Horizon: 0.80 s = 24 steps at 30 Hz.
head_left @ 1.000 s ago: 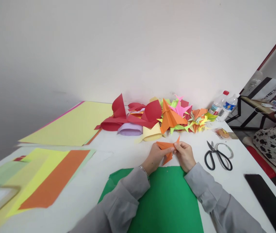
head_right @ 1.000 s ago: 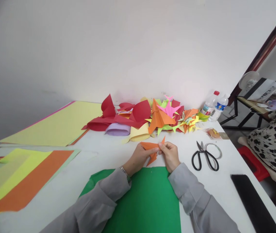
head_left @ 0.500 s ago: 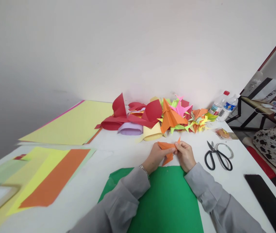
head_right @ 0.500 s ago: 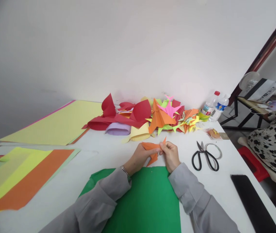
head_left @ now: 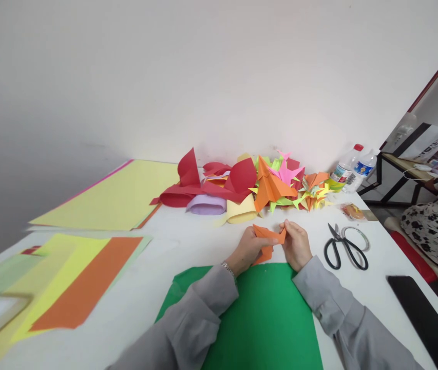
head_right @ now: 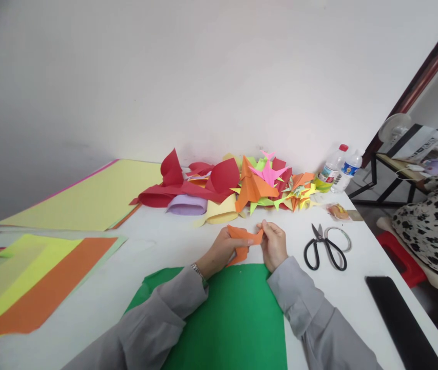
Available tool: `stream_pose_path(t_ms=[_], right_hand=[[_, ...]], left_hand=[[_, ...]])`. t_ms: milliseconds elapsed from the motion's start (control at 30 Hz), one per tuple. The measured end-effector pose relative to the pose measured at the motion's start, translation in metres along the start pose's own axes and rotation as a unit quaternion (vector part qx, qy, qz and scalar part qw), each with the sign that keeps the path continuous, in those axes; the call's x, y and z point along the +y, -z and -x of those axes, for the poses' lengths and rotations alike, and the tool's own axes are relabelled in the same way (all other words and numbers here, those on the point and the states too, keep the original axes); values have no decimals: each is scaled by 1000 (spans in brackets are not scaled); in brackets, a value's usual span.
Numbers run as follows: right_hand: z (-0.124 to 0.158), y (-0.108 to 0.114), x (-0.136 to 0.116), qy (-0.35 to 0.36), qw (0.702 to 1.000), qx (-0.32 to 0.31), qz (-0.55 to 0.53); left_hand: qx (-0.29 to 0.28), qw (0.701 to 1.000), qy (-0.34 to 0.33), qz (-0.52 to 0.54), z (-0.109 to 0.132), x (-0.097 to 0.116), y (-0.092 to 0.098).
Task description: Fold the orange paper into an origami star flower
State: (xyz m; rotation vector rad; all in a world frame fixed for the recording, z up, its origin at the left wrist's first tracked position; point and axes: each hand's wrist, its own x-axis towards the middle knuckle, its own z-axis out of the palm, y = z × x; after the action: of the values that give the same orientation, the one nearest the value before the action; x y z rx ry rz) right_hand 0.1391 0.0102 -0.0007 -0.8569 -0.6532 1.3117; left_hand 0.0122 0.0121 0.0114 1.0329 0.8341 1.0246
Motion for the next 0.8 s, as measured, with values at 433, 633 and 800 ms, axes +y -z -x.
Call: stream_pose_path(t_ms=[433, 633, 800], right_hand=[[0, 1, -5, -33, 998, -24, -47], [1, 6, 6, 17, 988, -110, 109], [0, 6, 8, 0, 993, -85, 85]], left_hand=[[16, 999, -10, 49, -3, -3, 0], [-2, 995, -37, 88, -6, -6, 0], [0, 991, -40, 131, -8, -10, 1]])
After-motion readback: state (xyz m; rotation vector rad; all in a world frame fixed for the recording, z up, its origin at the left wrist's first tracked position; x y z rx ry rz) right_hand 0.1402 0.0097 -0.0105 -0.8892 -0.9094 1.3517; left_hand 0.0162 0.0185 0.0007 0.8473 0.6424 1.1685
